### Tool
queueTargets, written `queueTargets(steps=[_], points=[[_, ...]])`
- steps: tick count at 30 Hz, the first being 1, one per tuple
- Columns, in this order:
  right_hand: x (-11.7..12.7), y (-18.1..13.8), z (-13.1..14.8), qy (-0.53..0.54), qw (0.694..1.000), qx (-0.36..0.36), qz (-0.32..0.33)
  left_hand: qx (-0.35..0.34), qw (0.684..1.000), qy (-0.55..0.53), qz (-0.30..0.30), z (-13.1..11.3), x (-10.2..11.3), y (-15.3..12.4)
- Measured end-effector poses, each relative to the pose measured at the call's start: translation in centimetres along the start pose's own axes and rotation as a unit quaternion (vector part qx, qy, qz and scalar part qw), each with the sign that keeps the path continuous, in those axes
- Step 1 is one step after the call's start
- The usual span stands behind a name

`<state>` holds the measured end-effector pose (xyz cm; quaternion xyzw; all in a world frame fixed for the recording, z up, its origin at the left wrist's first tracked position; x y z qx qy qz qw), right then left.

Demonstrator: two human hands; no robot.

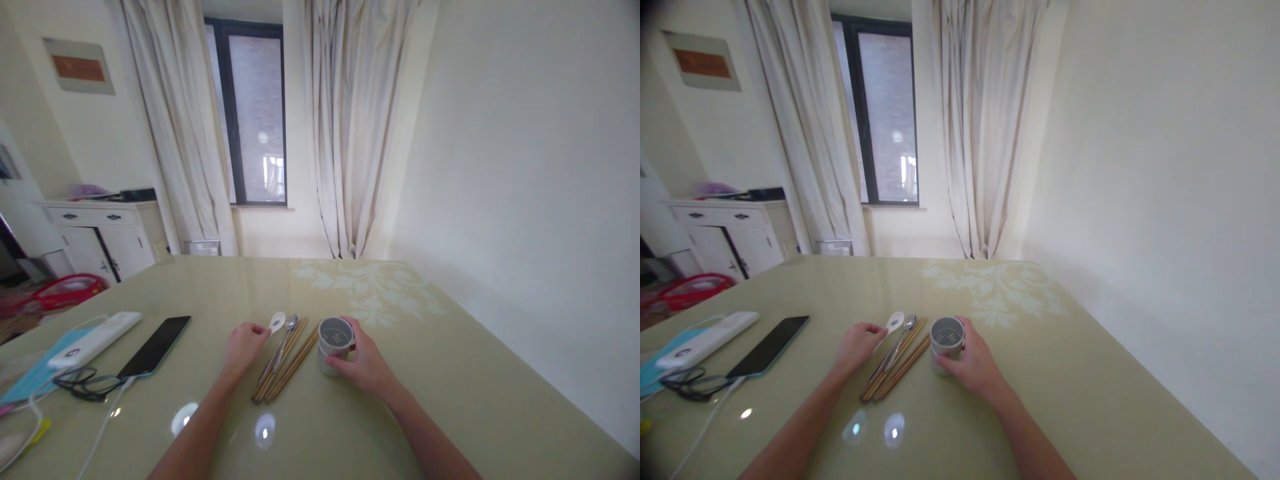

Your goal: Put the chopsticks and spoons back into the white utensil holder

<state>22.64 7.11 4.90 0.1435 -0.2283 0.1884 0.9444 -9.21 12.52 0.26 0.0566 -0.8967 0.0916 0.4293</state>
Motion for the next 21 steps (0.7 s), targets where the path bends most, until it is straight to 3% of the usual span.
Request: queueTargets(steps=[5,13,17,21], points=[[1.1,0.2,-1.2,-0.011,0.997,-0.032,-0.066,-0.001,1.000,0.021,-0.006,-0.1,-0.4,0.1],[0.5,1.1,-1.9,0.009,0.996,-0.003,-0.091,0.007,0.998,0.053,-0.023,-0.5,-0.2,0.0],[0.0,1.4,-2.5,0.000,0.996,0.008,-0.093,-0.113,0.983,0.096,-0.111,-4.2,0.5,-2.1],[-0.3,1.8,-3.2,0.008,0.996,0.014,-0.089,-0.191,0.971,0.138,-0.049,-8.7,-3.0,-4.1]])
Point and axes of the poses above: each hand's wrist, its own y-axis towards the middle knuckle, its own x-axis out of the back of the hand, z = x × y, the point moved 9 cm from there along y, towards the middle knuckle, and after that the axes turned 13 degrees about z, right-handed, at the moved point
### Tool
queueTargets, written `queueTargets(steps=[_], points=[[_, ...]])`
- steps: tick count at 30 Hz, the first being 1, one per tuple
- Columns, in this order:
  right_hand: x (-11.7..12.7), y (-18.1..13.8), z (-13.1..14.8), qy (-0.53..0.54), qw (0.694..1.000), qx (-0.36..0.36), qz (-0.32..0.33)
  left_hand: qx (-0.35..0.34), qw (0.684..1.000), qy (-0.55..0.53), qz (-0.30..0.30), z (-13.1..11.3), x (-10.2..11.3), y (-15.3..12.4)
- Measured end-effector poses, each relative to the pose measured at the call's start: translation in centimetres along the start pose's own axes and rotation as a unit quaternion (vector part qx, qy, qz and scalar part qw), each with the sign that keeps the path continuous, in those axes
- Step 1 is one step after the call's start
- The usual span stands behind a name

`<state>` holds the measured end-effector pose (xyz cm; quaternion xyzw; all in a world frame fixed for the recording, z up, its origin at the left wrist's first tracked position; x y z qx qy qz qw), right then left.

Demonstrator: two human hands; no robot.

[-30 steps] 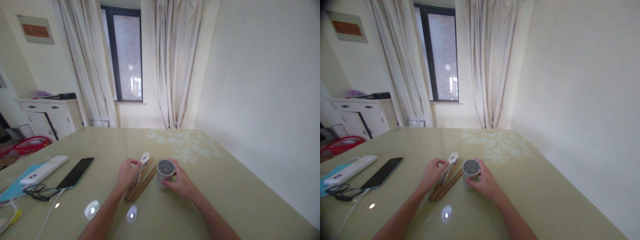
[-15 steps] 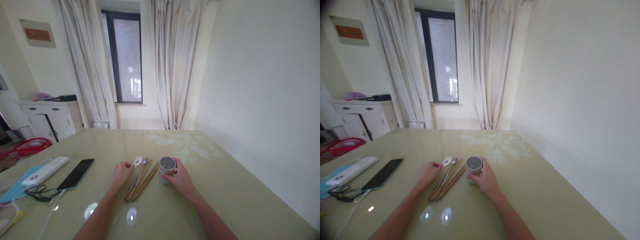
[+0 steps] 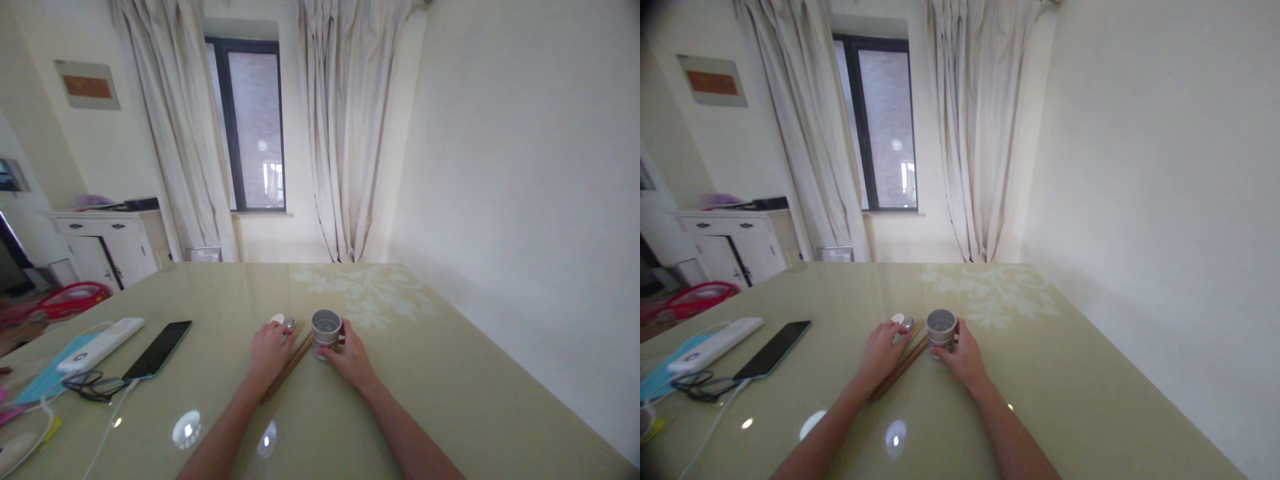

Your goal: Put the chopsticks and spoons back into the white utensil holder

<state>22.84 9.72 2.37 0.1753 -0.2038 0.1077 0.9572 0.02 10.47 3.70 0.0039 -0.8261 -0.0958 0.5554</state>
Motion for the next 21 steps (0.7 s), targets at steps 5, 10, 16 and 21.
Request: queueTargets(steps=[5,10,16,21], points=[[-0.4,0.4,-0.6,0.000,1.000,-0.003,0.016,-0.003,0.997,0.046,0.068,-3.9,-2.1,0.5],[-0.2,0.6,-0.9,0.025,0.999,-0.018,0.020,-0.006,0.996,0.034,0.082,-4.2,-2.4,1.0],[0.0,0.6,-1.2,0.037,0.999,-0.023,0.009,-0.036,0.994,0.012,0.104,-4.0,-3.3,0.2],[-0.2,0.5,-1.2,0.045,0.998,-0.023,0.029,-0.035,0.993,0.032,0.107,-4.4,-3.0,-0.6]])
Point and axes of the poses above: each hand's wrist, its own y-axis towards the middle knuckle, its own x-axis out of the back of the hand, z = x × y, the point moved 9 cm from there along y, towards the middle knuckle, and after that the axes turned 13 degrees about z, right-handed, at the moved point
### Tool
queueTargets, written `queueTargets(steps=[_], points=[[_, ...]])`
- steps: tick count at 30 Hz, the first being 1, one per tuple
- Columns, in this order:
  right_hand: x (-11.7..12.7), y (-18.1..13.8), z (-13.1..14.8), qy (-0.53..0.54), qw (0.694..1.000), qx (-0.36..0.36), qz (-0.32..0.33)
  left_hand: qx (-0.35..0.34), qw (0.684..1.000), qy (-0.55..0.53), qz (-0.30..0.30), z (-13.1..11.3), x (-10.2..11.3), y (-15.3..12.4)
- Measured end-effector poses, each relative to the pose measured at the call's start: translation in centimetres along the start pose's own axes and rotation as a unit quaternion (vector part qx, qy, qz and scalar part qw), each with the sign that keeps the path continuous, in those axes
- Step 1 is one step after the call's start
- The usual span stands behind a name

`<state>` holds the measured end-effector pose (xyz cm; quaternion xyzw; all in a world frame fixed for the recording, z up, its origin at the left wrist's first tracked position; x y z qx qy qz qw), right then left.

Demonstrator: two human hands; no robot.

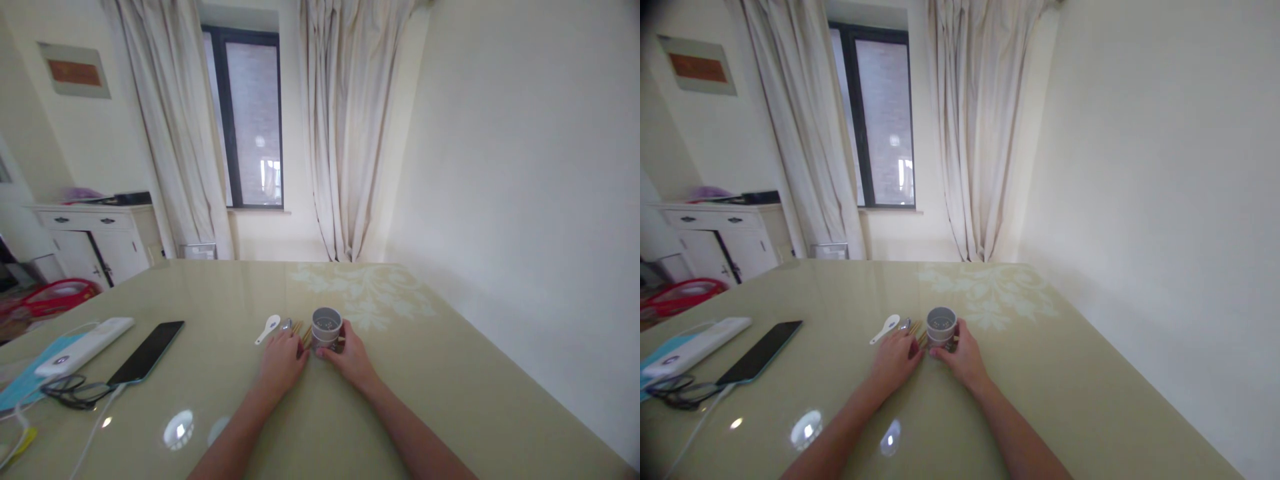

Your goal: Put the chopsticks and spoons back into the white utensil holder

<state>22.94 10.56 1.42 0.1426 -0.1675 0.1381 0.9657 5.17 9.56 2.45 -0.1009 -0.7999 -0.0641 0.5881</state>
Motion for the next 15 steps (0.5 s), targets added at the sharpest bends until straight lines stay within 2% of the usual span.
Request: queueTargets(steps=[3,6,8,11,12,15], points=[[0.2,-0.2,0.1,-0.026,1.000,0.006,-0.001,0.020,1.000,0.000,-0.023,0.1,1.2,-0.3],[1.5,-0.9,0.8,-0.084,0.995,0.025,-0.054,0.067,0.991,-0.092,-0.066,1.7,2.9,-0.7],[2.8,-1.8,2.6,-0.130,0.982,0.058,-0.121,0.066,0.972,-0.198,-0.107,2.6,3.9,-1.1],[3.9,-2.8,6.7,-0.166,0.959,0.125,-0.191,0.009,0.934,-0.307,-0.181,2.3,5.3,-1.9],[3.6,-2.7,8.0,-0.162,0.960,0.139,-0.182,-0.012,0.926,-0.318,-0.204,1.8,5.6,-2.3],[1.9,-0.6,11.0,-0.113,0.979,0.134,-0.103,-0.067,0.916,-0.314,-0.241,0.1,5.9,-3.1]])
Point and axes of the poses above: each hand's wrist, its own y-axis towards the middle knuckle, its own x-axis out of the back of the hand, z = x × y, the point moved 9 cm from there along y, towards the middle knuckle, and after that the axes turned 13 degrees about z, right-handed, at the moved point
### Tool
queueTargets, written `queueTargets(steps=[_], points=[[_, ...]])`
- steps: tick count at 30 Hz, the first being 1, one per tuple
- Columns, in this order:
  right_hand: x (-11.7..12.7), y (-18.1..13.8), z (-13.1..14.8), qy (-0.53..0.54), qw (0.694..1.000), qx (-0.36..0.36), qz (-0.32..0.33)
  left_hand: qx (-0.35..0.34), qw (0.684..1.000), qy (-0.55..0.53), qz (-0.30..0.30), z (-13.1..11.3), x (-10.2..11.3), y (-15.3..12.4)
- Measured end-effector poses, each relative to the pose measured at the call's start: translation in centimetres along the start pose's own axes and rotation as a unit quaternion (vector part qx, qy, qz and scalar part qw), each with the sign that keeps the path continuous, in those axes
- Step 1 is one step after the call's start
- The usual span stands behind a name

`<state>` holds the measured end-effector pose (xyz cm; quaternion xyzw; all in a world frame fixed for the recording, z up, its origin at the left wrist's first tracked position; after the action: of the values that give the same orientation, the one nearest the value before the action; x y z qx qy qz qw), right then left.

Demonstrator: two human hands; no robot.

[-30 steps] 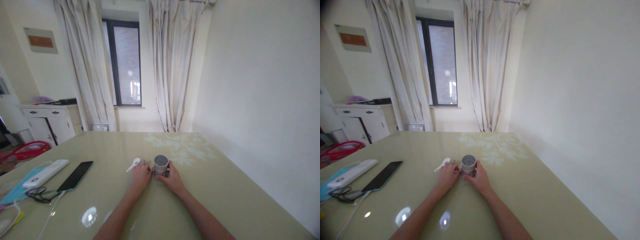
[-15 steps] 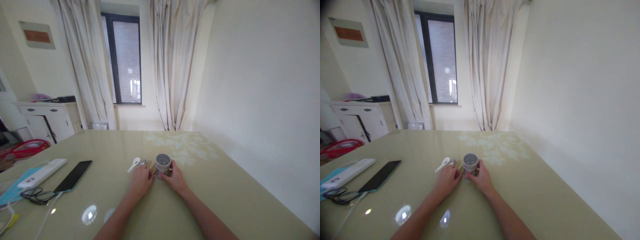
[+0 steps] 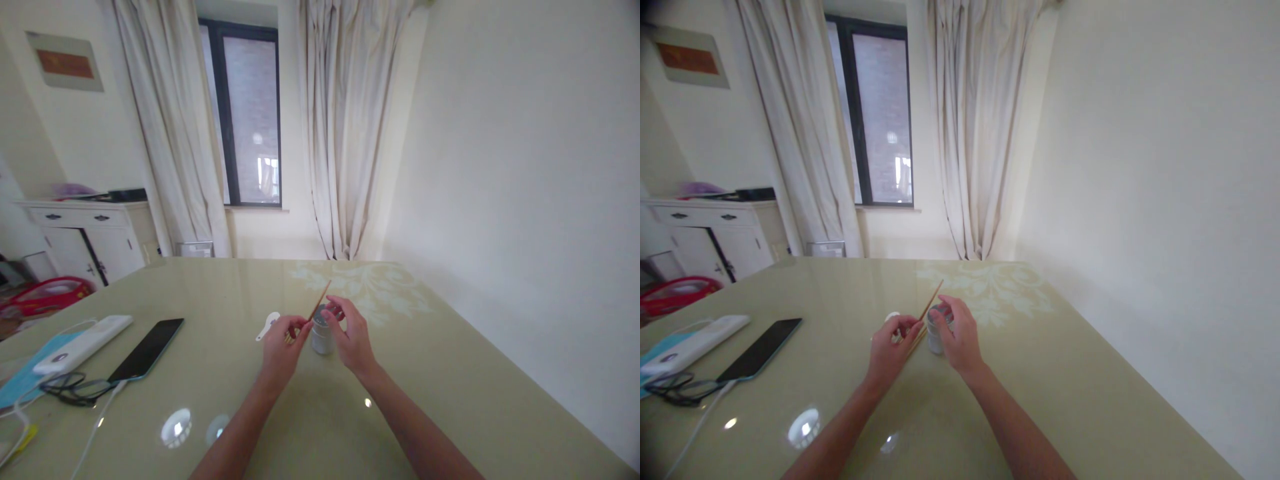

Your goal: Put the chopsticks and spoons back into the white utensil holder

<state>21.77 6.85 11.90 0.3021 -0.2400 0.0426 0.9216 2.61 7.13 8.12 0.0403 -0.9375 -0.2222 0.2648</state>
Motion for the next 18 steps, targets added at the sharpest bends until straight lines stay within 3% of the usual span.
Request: queueTargets(steps=[3,5,9,11,13,15,18], points=[[-2.3,2.7,1.3,0.081,0.991,-0.033,0.101,-0.025,1.000,-0.016,0.006,-0.5,-0.5,-0.3],[-2.3,4.4,1.7,0.113,0.985,-0.041,0.120,-0.021,0.999,-0.027,0.009,-0.1,-0.3,-0.2],[2.9,6.9,1.2,0.154,0.988,-0.029,-0.003,0.039,0.998,0.027,0.034,2.1,-0.2,0.5],[6.1,7.1,0.5,0.141,0.987,-0.017,-0.078,0.063,0.984,0.141,0.087,3.0,-1.1,0.8],[7.8,7.0,-0.1,0.109,0.988,-0.012,-0.111,0.073,0.947,0.271,0.155,3.7,-2.5,0.8],[7.7,6.9,-1.0,0.063,0.994,-0.029,-0.086,0.082,0.913,0.347,0.200,4.4,-3.6,0.6],[5.1,6.9,-2.5,-0.005,0.996,-0.084,0.010,0.101,0.897,0.372,0.219,5.2,-4.2,0.4]])
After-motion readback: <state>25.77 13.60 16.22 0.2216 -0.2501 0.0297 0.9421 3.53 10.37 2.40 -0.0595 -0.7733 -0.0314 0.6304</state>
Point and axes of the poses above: each hand's wrist, its own y-axis towards the middle knuckle, its own x-axis out of the back of the hand, z = x × y, the point moved 9 cm from there along y, towards the middle knuckle, and after that the axes turned 13 degrees about z, right-handed, at the moved point
